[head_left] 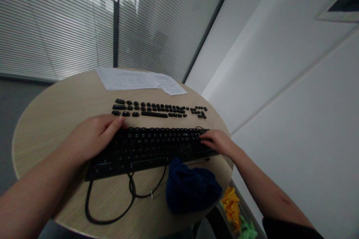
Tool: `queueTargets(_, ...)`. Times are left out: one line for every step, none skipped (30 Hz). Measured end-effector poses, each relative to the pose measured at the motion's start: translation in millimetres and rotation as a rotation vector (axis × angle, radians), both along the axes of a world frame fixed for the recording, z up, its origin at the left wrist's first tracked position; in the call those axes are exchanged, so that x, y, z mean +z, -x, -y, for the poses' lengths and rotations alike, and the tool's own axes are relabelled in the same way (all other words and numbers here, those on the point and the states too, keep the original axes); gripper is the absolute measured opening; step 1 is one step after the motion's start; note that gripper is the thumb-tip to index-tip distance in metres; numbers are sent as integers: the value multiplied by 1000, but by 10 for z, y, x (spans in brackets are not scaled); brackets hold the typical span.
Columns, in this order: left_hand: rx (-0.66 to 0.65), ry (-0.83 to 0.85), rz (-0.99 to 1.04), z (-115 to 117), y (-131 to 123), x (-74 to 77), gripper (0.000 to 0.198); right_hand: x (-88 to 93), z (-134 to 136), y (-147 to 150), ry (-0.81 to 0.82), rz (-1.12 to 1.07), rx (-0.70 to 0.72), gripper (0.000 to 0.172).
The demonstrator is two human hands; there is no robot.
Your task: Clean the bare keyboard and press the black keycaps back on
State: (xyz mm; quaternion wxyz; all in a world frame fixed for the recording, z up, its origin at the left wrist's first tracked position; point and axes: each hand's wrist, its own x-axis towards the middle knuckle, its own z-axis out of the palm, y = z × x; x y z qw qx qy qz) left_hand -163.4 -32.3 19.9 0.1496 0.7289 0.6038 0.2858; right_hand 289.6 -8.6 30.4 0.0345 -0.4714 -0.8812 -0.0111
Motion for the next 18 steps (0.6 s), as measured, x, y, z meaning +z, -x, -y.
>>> queueTargets(0, -3, 0, -5, 4, -8, 64, 4, 5, 5, -6, 4, 0, 23)
queueTargets(0, -6, -1, -7, 7, -12, 63, 8, 9, 9, -12, 9, 2, 23)
queueTargets(1, -8, -1, -8, 9, -12, 63, 12, 12, 14, -18, 15, 7, 22)
queueTargets(3, -9, -4, -6, 10, -9, 62, 14, 15, 17, -27, 23, 13, 22)
queueTargets(5, -10, -8, -4, 9, -2, 63, 14, 18, 19, -40, 34, 21, 22)
queueTargets(6, -9, -10, -2, 7, 5, 63, 12, 21, 20, -56, 49, 29, 22)
queueTargets(4, -10, -9, 0, 4, 12, 63, 6, 27, 20, -74, 66, 37, 23)
queueTargets(-1, -10, -7, 0, 0, 17, 63, -3, 33, 19, -94, 82, 44, 24)
queueTargets(-3, -10, -3, -1, -4, 21, 63, -15, 41, 17, -116, 95, 47, 25)
queueTargets(-4, -6, -1, -4, -9, 22, 63, -30, 50, 14, -136, 103, 49, 26)
queueTargets(-2, -2, 0, -7, -14, 23, 63, -48, 59, 11, -155, 109, 49, 26)
queueTargets(4, 3, -3, -9, -19, 23, 64, -67, 67, 8, -172, 112, 45, 27)
queueTargets(12, 9, -8, -10, -24, 24, 64, -87, 74, 3, -188, 113, 40, 28)
queueTargets(18, 12, -12, -8, -28, 26, 65, -106, 79, -1, -201, 112, 34, 28)
queueTargets(19, 12, -15, -5, -31, 30, 65, -124, 84, -7, -212, 110, 29, 29)
queueTargets(17, 11, -15, -1, -33, 34, 65, -139, 87, -13, -221, 106, 27, 29)
queueTargets(18, 10, -14, 4, -34, 39, 64, -151, 89, -18, -227, 102, 25, 30)
queueTargets(19, 11, -15, 7, -34, 42, 64, -160, 91, -23, -231, 96, 26, 30)
